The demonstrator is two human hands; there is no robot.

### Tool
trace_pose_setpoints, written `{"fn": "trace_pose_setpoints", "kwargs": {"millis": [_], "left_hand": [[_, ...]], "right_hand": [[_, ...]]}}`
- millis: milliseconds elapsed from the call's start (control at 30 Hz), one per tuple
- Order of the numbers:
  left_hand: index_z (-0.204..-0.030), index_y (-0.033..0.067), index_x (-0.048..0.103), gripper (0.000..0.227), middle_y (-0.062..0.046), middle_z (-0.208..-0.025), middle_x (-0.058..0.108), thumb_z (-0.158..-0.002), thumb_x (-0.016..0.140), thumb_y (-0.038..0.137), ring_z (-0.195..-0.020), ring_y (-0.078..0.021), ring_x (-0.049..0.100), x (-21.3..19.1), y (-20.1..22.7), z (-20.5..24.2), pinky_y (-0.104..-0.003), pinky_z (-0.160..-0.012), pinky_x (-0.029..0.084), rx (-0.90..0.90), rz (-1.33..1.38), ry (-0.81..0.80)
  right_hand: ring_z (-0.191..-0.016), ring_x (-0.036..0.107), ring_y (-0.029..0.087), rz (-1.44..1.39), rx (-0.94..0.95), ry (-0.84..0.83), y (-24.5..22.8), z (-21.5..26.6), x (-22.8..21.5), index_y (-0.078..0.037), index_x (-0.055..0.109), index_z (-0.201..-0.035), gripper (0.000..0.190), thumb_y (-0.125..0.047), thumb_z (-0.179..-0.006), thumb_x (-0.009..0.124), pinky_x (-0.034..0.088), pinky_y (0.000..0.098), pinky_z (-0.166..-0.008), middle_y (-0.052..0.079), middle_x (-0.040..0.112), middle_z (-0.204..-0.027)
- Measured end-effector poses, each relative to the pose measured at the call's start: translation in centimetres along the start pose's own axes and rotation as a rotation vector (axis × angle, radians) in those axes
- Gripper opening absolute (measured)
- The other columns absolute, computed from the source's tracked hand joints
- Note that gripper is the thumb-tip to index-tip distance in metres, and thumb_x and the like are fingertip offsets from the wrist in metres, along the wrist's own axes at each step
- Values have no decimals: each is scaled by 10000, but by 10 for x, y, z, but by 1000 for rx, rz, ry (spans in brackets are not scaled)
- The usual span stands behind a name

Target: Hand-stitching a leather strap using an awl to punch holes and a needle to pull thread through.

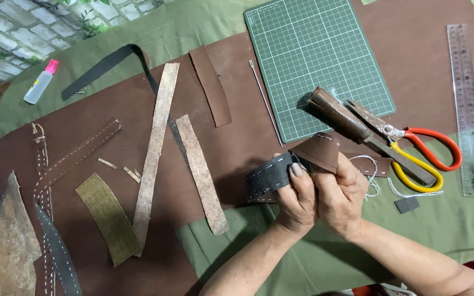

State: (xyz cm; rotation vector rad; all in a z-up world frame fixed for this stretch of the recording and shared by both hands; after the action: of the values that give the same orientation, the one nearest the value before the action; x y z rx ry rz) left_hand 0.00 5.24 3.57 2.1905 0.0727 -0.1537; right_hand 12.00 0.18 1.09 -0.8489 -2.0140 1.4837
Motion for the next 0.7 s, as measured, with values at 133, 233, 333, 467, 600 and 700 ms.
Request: {"fn": "trace_pose_setpoints", "kwargs": {"millis": [133,233,333,467,600,700], "left_hand": [[-1301,-251,454,377,-342,-978,624,-982,529,-65,-886,-282,622,-2,0,-5,-411,-741,581,3,17,9],[-1284,-237,461,342,-330,-951,595,-995,519,-63,-888,-288,596,0,-4,-8,-419,-726,563,12,42,14],[-1214,-229,534,287,-281,-966,614,-987,525,-53,-808,-232,606,-6,-6,-3,-324,-660,571,74,5,22],[-1047,-91,721,165,-246,-1062,676,-885,754,-86,-946,-342,723,-1,36,-12,-373,-765,614,675,-767,121],[-841,-127,643,347,-213,-722,669,-1081,532,97,-658,-173,618,-2,-30,-38,-321,-525,543,-323,440,-74],[-1010,-133,702,354,-296,-865,670,-1033,645,215,-884,-251,652,-6,-28,-37,-394,-880,582,-472,243,-89]], "right_hand": [[-620,391,103,-12,-4,6,0,-1,2,-83,593,-695,217,7,-889,627,429,270,-560,25,446,-661],[-616,390,107,-11,6,0,-1,-4,3,-79,603,-712,212,8,-905,617,421,273,-555,26,438,-669],[-629,398,109,-34,6,-21,3,1,3,-70,595,-733,191,5,-909,605,423,290,-556,30,431,-676],[-619,478,136,-178,20,-69,-10,-11,16,-58,615,-775,166,30,-915,601,477,297,-577,45,494,-673],[-638,622,174,-267,-39,-212,-7,-10,21,7,594,-949,84,-34,-1019,615,579,336,-587,109,558,-748],[-884,570,147,-161,-41,-314,-12,-17,18,9,594,-1209,310,-108,-952,722,550,368,-806,103,586,-963]]}}
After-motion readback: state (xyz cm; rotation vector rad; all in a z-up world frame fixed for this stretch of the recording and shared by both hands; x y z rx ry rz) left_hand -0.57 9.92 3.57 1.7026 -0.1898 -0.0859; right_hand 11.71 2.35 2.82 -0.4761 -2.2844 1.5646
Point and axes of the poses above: each hand's wrist, its own z-axis away from the middle knuckle, its own x-axis out of the palm, y = z × x, the point moved 7 cm from there along -z, towards the middle knuckle
